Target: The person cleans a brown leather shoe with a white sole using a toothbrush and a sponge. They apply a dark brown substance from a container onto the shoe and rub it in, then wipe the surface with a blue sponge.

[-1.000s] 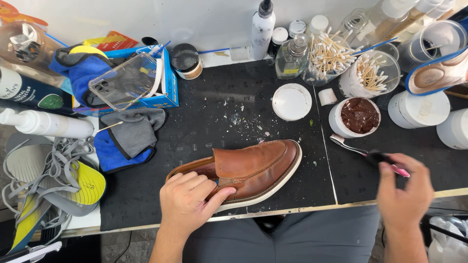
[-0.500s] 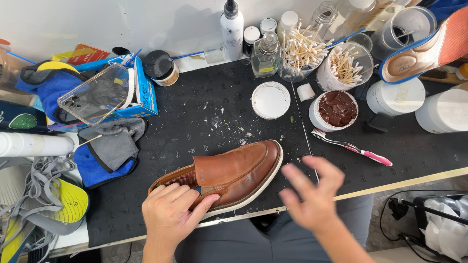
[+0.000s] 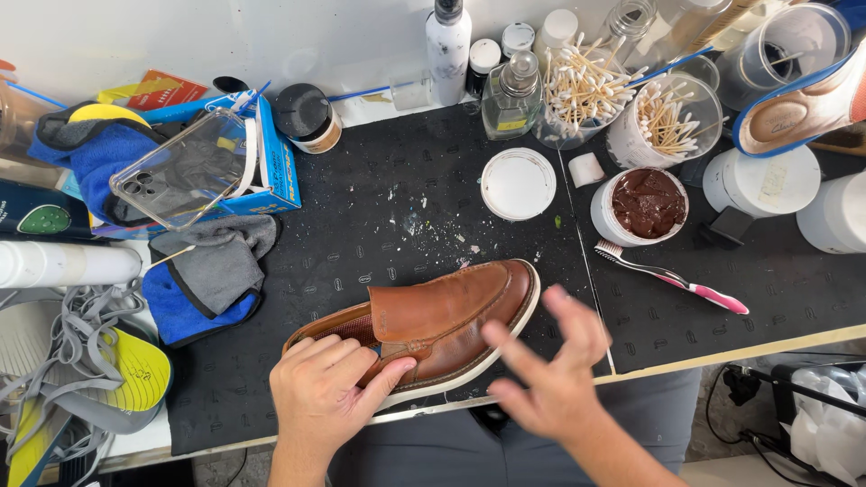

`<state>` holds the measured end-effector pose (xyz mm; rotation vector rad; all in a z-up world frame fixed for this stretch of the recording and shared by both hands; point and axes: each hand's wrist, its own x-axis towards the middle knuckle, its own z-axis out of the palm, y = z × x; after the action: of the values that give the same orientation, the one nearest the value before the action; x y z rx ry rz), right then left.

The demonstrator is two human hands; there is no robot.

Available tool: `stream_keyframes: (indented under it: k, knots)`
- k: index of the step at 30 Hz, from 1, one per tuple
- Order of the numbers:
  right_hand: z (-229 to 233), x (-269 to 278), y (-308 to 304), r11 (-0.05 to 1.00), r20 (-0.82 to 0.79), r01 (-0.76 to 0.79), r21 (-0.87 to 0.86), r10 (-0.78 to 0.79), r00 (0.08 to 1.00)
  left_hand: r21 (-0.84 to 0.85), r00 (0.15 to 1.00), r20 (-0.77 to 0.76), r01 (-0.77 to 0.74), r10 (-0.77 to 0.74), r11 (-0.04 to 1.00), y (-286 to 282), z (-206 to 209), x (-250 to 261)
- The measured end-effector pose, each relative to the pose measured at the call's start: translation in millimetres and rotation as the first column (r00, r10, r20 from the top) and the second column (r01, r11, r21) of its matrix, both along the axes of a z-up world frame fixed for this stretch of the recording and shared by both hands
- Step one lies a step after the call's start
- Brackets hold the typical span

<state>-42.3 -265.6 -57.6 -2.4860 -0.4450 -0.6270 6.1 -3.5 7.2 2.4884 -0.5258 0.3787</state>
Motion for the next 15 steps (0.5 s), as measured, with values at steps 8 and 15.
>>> stream_keyframes:
  k: [8, 15]
  knots:
    - [4.6, 16.4, -12.0, 0.984, -0.061, 0.174, -0.034, -0.176, 0.983, -0.011, 1.0, 0.001, -0.003, 0.003, 1.0, 1.5, 0.0, 2.1]
    - [8.6, 14.1, -4.7, 0.999, -0.021, 0.04, -0.032, -0.041, 0.999, -0.011, 1.0, 0.001, 0.002, -0.002, 1.0, 0.5, 0.8, 1.4]
